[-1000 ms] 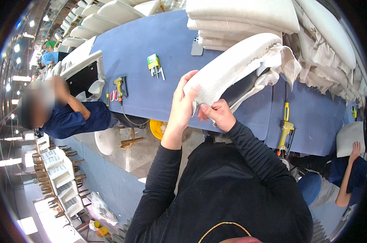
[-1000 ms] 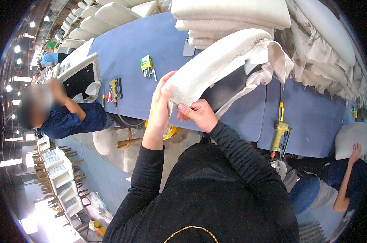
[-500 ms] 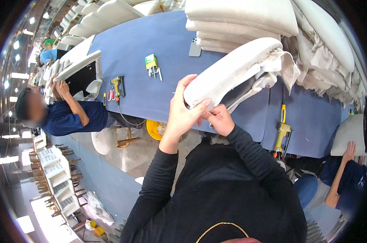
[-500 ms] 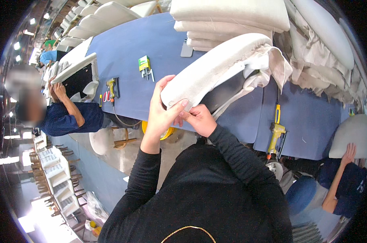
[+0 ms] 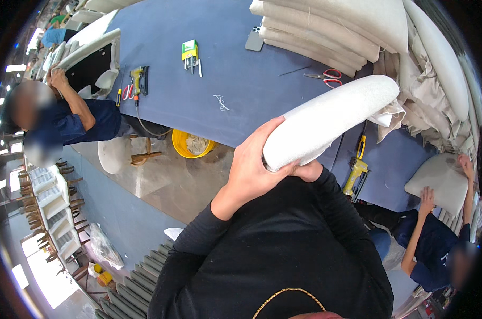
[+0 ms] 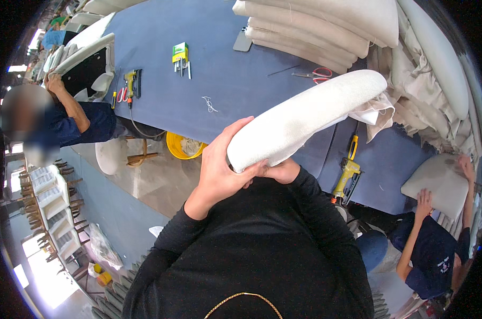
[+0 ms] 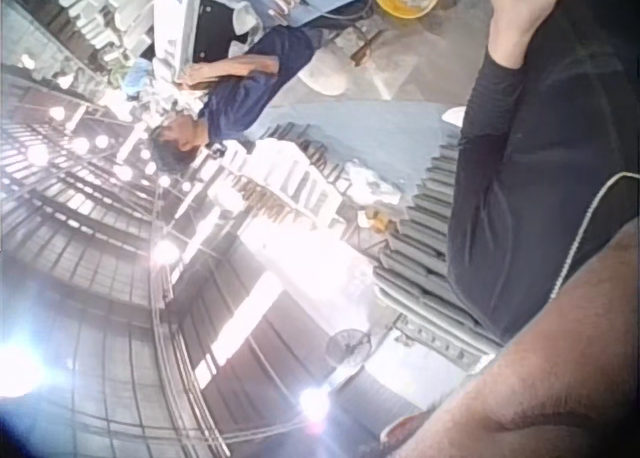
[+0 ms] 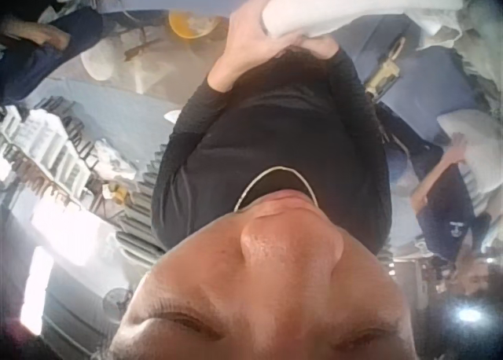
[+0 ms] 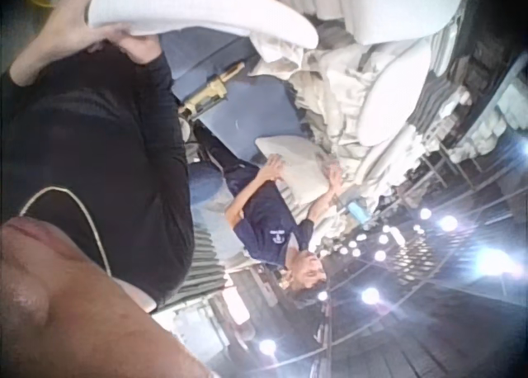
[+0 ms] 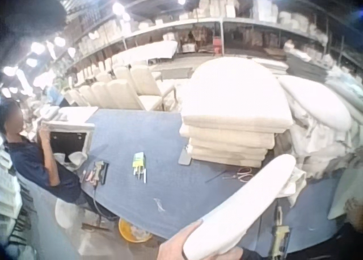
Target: The person staples fabric onto chair seats using a staple gun and trims excess fabric with scissors. They repeat this process on multiple chair seats, flipping them to access different sides and ensuring the fabric is taut.
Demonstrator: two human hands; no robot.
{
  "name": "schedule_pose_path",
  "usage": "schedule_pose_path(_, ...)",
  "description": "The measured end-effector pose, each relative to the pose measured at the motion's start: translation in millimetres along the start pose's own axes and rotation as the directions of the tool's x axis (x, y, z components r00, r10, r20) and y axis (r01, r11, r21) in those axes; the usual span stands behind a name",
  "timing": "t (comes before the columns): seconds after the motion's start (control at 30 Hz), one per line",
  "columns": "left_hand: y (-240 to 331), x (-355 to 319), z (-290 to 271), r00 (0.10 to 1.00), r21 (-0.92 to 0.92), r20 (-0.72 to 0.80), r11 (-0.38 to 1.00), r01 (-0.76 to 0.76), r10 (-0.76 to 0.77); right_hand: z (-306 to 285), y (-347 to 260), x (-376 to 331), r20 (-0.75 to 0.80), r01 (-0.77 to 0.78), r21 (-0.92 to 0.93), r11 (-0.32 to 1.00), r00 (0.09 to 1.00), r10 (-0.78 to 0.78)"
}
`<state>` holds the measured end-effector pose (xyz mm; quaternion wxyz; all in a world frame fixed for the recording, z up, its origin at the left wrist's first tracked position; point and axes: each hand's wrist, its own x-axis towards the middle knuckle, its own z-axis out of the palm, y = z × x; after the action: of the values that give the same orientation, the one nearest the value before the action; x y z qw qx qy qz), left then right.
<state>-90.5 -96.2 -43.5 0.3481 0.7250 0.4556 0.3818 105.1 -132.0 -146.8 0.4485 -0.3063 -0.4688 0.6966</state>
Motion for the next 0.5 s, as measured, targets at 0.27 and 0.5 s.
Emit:
schedule_pose_path(0.27,-10.1,36.9,-25.4,0.997,-0.080,0.032,0.994,0.067,-0.065,-12.3,-2.4,26.6,0.147,-0.222,-0.022,0.975,0.964,0.222)
schedule_pose_path(0.5,-52.2,97.2,-54.7,0.995,-0.170,0.025,0.981,0.095,-0.092,-119.8,90.2,-88.5,-0.662,-0.434,-0.444,0.784,0.749,0.040)
